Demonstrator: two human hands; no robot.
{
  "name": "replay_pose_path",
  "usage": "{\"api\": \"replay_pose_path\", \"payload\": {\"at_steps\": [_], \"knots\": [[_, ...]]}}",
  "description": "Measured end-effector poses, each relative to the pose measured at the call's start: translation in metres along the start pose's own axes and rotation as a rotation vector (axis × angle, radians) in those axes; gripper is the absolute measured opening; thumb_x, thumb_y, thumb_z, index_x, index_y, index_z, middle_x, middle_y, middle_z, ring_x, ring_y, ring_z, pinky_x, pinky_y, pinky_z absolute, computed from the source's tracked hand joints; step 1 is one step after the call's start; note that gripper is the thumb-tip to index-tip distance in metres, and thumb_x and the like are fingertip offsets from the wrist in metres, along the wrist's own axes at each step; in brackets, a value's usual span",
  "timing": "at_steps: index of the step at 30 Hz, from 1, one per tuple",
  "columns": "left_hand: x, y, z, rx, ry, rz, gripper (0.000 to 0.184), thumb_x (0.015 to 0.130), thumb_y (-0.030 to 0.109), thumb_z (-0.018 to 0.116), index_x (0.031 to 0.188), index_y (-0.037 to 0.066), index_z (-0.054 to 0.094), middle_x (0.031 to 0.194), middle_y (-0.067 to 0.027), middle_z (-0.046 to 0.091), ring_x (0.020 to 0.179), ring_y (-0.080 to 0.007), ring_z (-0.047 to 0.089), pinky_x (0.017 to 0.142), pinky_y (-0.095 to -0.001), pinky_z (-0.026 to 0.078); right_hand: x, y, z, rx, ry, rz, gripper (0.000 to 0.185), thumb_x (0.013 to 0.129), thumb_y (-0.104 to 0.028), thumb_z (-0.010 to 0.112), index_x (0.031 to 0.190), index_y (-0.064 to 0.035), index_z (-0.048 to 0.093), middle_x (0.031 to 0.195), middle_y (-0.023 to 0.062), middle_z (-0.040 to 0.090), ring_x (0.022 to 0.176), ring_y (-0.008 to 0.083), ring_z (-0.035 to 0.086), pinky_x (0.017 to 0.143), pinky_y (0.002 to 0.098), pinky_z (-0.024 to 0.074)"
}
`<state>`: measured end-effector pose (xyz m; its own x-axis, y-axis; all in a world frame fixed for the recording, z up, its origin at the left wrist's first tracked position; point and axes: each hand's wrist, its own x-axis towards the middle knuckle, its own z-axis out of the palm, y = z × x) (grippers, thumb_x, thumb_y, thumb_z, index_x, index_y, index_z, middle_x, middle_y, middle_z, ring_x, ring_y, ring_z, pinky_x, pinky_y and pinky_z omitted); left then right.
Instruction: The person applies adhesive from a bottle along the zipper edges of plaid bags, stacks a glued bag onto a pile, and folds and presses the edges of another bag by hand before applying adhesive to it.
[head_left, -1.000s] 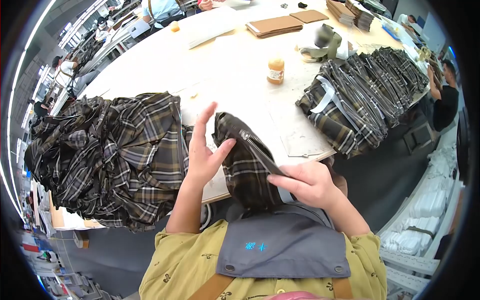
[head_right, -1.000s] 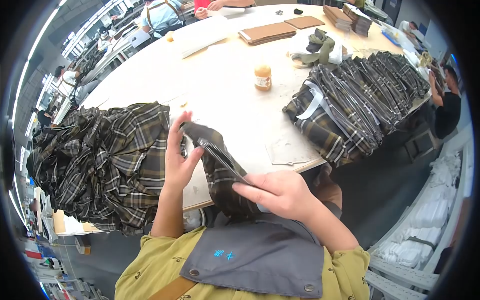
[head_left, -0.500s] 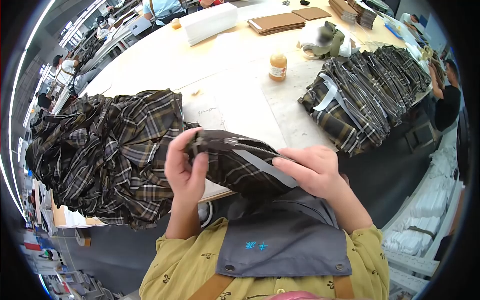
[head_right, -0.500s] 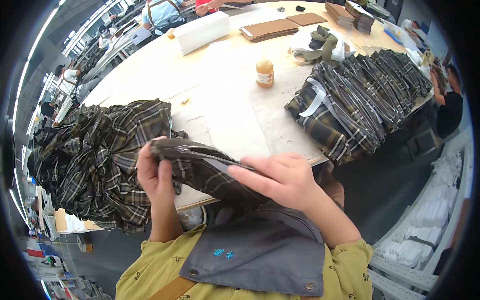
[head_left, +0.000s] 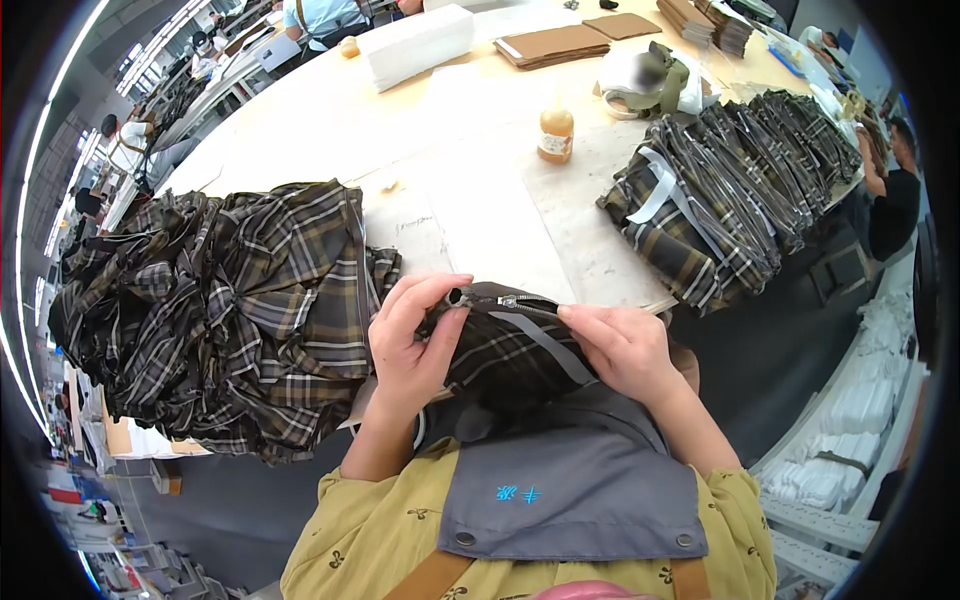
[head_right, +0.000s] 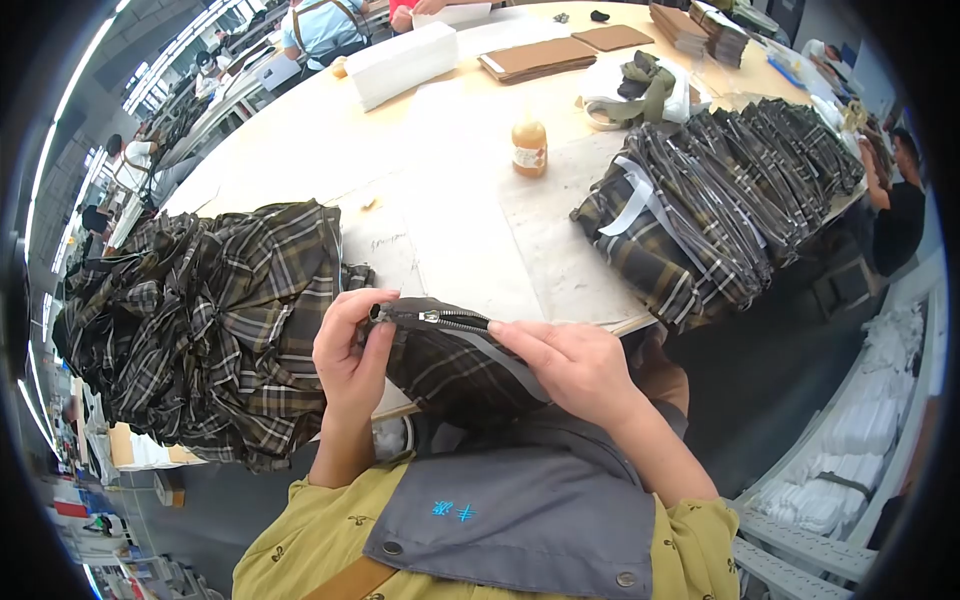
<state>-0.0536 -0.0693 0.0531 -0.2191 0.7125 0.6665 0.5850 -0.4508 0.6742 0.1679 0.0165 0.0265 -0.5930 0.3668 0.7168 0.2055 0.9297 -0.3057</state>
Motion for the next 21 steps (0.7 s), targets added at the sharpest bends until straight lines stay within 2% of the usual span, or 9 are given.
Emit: {"api": "replay_pose_path", "payload": {"at_steps": [2,6,14,18,21], "knots": [[-0.002,-0.001,0.002,0.027,0.003,-0.017,0.026,0.072,-0.007,0.061,0.097,0.001,0.062,0.087,-0.0081,0.063,0.073,-0.0161,0.057,0.061,-0.0235,0.043,0.004,-0.004,-0.003,0.008,-0.005,0.026,0.044,0.067,-0.003,0.066,0.110,-0.0105,0.060,0.096,0.0024,0.066,0.067,0.0159,0.061,0.057,0.0259,0.0480],[-0.004,0.001,0.004,0.060,-0.023,-0.075,0.026,0.073,-0.006,0.062,0.097,0.002,0.063,0.088,-0.0086,0.063,0.072,-0.0161,0.058,0.063,-0.0238,0.044,0.009,-0.004,0.001,0.084,0.052,0.061,0.051,0.061,-0.008,0.075,0.110,-0.0095,0.060,0.101,0.0042,0.064,0.076,0.0192,0.061,0.065,0.0276,0.0486],[-0.003,0.002,0.010,0.009,-0.030,-0.131,0.026,0.074,-0.006,0.062,0.098,0.002,0.063,0.086,-0.0086,0.063,0.073,-0.0170,0.058,0.066,-0.0245,0.045,0.034,-0.012,0.006,0.179,0.099,0.056,0.039,0.064,-0.009,0.075,0.100,-0.0085,0.060,0.094,0.0058,0.063,0.076,0.0224,0.060,0.065,0.0301,0.0483],[-0.003,0.000,0.011,0.056,-0.070,-0.111,0.028,0.073,-0.006,0.063,0.100,0.002,0.062,0.086,-0.0081,0.063,0.072,-0.0166,0.058,0.066,-0.0246,0.045,0.039,-0.013,0.008,0.240,0.055,0.140,0.030,0.066,-0.008,0.074,0.093,-0.0083,0.060,0.088,0.0063,0.062,0.074,0.0233,0.060,0.064,0.0309,0.0478],[-0.004,-0.001,0.016,-0.055,0.009,-0.125,0.031,0.072,-0.005,0.064,0.102,0.002,0.061,0.088,-0.0079,0.062,0.071,-0.0173,0.057,0.065,-0.0247,0.045,0.038,-0.012,0.008,0.276,0.021,0.182,0.027,0.067,-0.008,0.074,0.090,-0.0082,0.061,0.086,0.0065,0.062,0.073,0.0235,0.059,0.063,0.0312,0.0475]]}}
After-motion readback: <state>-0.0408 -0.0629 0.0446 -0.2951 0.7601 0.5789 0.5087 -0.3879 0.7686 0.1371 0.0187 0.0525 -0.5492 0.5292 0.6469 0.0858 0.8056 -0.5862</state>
